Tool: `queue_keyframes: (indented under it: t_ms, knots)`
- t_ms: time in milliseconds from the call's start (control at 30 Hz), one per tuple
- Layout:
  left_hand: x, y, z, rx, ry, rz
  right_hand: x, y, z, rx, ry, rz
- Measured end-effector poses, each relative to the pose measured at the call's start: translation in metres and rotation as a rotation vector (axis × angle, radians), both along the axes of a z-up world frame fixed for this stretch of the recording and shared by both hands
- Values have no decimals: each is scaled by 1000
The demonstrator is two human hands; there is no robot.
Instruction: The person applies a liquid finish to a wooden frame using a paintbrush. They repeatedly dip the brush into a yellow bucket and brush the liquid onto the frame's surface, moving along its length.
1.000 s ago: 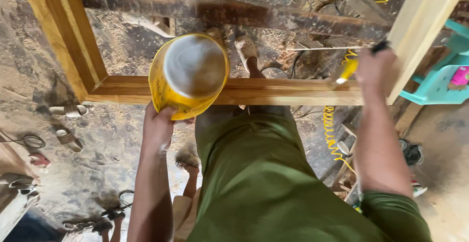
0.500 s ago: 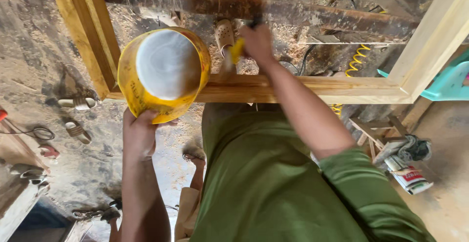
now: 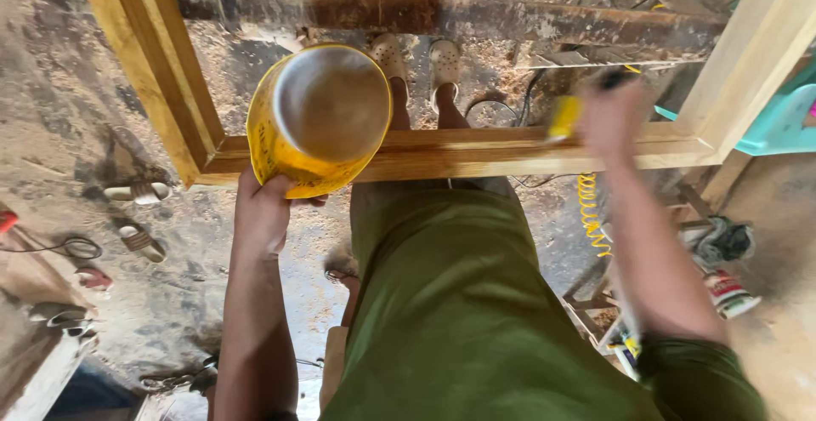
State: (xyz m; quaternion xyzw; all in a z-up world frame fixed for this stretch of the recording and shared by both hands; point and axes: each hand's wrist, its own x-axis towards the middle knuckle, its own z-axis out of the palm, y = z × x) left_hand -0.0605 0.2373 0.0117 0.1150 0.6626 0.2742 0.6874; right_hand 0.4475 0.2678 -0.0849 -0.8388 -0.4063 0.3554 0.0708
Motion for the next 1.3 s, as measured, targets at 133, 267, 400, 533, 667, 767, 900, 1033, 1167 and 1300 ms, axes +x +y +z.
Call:
queue_keyframes:
  t_ms: [133,267,400,533,667,767,900,1033,1167,1300]
  knots:
    - [-5,9,8,-27,-22,62,-152,9,-27,16,324,63]
    - [-14,20,20,22,42,74,-255,32,-28,-146,779,-455]
    - [-22,28,27,64,63,66,-266,32,-28,-176,635,-259]
    - [-26,30,28,85,81,87,-180,30,-13,-126,501,-71]
    - [-28,32,22,55,58,55,-162,29,-10,-32,593,-291]
    - [-27,30,15,36,71,45,-207,8,-36,-2,554,-206]
    - [-20,31,7,37,76,-24,-153,-19,-70,-31,415,-148]
    - [-5,31,0,44,50,-75,57,-32,-45,-23,127,-291]
    - [20,36,-4,44,85,-186,153,-39,7,33,-327,13]
    - [58,35,-11,-55,135,-204,69,-25,1,37,-259,71]
